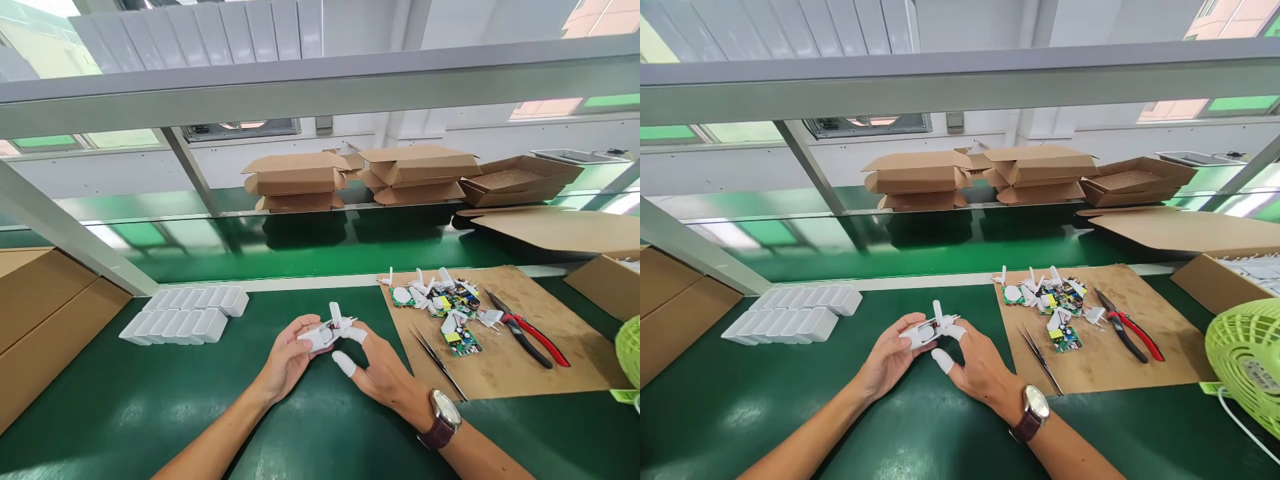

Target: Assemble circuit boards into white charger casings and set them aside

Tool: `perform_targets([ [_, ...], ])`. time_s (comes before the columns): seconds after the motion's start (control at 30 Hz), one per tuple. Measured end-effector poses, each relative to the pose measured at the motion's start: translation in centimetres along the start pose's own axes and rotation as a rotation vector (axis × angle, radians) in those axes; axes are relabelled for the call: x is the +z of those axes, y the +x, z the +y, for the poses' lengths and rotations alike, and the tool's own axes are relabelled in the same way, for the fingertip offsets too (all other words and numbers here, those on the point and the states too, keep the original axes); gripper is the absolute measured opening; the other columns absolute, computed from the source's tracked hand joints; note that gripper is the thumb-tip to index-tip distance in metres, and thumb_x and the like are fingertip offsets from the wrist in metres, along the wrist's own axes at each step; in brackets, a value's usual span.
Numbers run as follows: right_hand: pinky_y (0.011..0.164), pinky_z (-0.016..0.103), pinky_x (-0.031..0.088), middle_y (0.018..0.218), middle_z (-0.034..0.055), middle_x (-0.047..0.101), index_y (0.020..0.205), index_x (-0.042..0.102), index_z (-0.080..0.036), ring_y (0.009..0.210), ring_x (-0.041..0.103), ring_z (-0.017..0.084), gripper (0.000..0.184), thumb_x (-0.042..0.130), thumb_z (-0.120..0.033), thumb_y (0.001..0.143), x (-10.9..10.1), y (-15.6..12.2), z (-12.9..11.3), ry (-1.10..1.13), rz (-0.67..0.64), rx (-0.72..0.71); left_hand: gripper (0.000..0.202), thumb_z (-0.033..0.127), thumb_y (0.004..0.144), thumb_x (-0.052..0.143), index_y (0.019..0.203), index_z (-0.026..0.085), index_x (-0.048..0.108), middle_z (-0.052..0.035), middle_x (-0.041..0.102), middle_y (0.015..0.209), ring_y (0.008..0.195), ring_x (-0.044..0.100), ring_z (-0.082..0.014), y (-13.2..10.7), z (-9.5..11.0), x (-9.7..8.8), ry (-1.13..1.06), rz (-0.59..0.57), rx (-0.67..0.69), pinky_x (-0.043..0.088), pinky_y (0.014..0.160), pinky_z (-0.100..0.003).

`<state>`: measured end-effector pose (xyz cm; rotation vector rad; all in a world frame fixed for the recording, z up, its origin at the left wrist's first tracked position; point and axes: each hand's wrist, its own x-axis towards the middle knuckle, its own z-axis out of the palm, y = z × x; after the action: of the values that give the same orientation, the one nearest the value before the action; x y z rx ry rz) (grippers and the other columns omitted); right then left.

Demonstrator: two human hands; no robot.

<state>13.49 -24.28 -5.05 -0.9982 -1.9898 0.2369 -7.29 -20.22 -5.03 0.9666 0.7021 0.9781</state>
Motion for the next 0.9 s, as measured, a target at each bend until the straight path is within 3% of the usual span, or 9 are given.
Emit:
perform_targets([
  [0.07, 0.092, 0.04, 0.062, 0.121, 0.0112, 0.069, 0.13, 0.049, -0.025, 0.113, 0.07, 0.024, 0.031, 0.057, -0.023, 0.1, 0.4, -0.1, -0.2, 0.039, 0.027, 0.026, 0.046, 0.047, 0.077, 0.072, 0.111, 0.018, 0.068, -0.0127, 0.073, 0.109, 0.102, 0.07, -0.0324, -0.1, 0.3, 0.0, 0.008, -0.051, -0.059, 0.054, 0.092, -0.05],
  [0.17, 0.095, 0.04, 0.062, 0.121, 0.0101, 0.071, 0.129, 0.051, -0.025, 0.113, 0.071, 0.023, 0.03, 0.056, -0.018, 0.1, 0.8, -0.4, -0.2, 0.063, 0.062, 0.046, 0.05, 0.053, 0.076, 0.072, 0.112, 0.019, 0.07, -0.012, 0.074, 0.105, 0.097, 0.07, -0.0309, -0.4, 0.2, -0.2, 0.102, -0.099, -0.096, 0.055, 0.086, -0.045],
  [0.23, 0.098, 0.04, 0.061, 0.126, 0.0113, 0.07, 0.131, 0.051, -0.025, 0.117, 0.07, 0.023, 0.034, 0.054, -0.014, 0.099, 1.0, -0.6, 0.0, 0.048, 0.085, 0.019, 0.056, 0.053, 0.073, 0.077, 0.118, 0.021, 0.068, -0.0115, 0.074, 0.108, 0.098, 0.069, -0.0301, -0.5, 0.0, -0.3, 0.171, -0.135, -0.06, 0.055, 0.085, -0.043],
  [0.3, 0.099, 0.04, 0.06, 0.132, 0.0122, 0.068, 0.135, 0.05, -0.025, 0.122, 0.068, 0.023, 0.04, 0.051, -0.01, 0.098, 0.9, -0.8, 0.2, 0.036, 0.091, -0.003, 0.062, 0.05, 0.073, 0.081, 0.125, 0.022, 0.063, -0.0122, 0.072, 0.117, 0.108, 0.067, -0.0309, -0.6, -0.4, -0.2, 0.267, -0.143, 0.045, 0.054, 0.092, -0.044],
  [0.4, 0.102, 0.039, 0.059, 0.138, 0.013, 0.065, 0.137, 0.051, -0.025, 0.126, 0.065, 0.023, 0.043, 0.049, -0.009, 0.098, 0.8, -0.9, 0.1, 0.066, 0.043, 0.016, 0.055, 0.039, 0.078, 0.08, 0.127, 0.024, 0.059, -0.0105, 0.068, 0.124, 0.116, 0.064, -0.0281, -0.9, -1.0, -0.1, 0.503, -0.061, 0.195, 0.051, 0.103, -0.044],
  [0.57, 0.096, 0.042, 0.062, 0.132, 0.016, 0.067, 0.132, 0.057, -0.021, 0.117, 0.069, 0.027, 0.035, 0.06, -0.025, 0.098, 1.3, -1.0, -0.4, 0.024, -0.045, 0.054, 0.046, 0.025, 0.078, 0.078, 0.12, 0.026, 0.059, -0.0047, 0.066, 0.112, 0.102, 0.064, -0.0234, -1.1, -1.8, 0.2, 0.864, 0.082, 0.271, 0.053, 0.094, -0.041],
  [0.67, 0.086, 0.037, 0.064, 0.121, 0.013, 0.071, 0.128, 0.061, -0.023, 0.105, 0.073, 0.025, 0.031, 0.053, -0.016, 0.098, 1.6, -1.0, -0.3, -0.017, -0.046, 0.018, 0.044, 0.024, 0.081, 0.075, 0.121, 0.026, 0.058, -0.0045, 0.065, 0.11, 0.101, 0.065, -0.0231, -1.1, -1.8, 0.3, 0.935, 0.076, 0.298, 0.053, 0.091, -0.04],
  [0.8, 0.09, 0.036, 0.063, 0.126, 0.0121, 0.069, 0.126, 0.064, -0.024, 0.109, 0.071, 0.023, 0.034, 0.052, -0.011, 0.097, 1.3, -0.8, 0.6, -0.015, 0.017, 0.027, 0.053, 0.03, 0.078, 0.08, 0.125, 0.027, 0.056, -0.0047, 0.065, 0.113, 0.103, 0.065, -0.0243, -1.0, -1.9, 0.1, 0.983, 0.091, 0.346, 0.054, 0.093, -0.042],
  [0.9, 0.088, 0.036, 0.064, 0.124, 0.0114, 0.071, 0.121, 0.067, -0.023, 0.105, 0.073, 0.023, 0.03, 0.053, -0.012, 0.097, 1.2, -0.7, 1.3, -0.031, -0.023, 0.03, 0.06, 0.031, 0.076, 0.083, 0.128, 0.027, 0.054, -0.0063, 0.065, 0.117, 0.106, 0.065, -0.0262, -0.9, -2.2, -0.3, 0.994, 0.093, 0.38, 0.053, 0.096, -0.045],
])
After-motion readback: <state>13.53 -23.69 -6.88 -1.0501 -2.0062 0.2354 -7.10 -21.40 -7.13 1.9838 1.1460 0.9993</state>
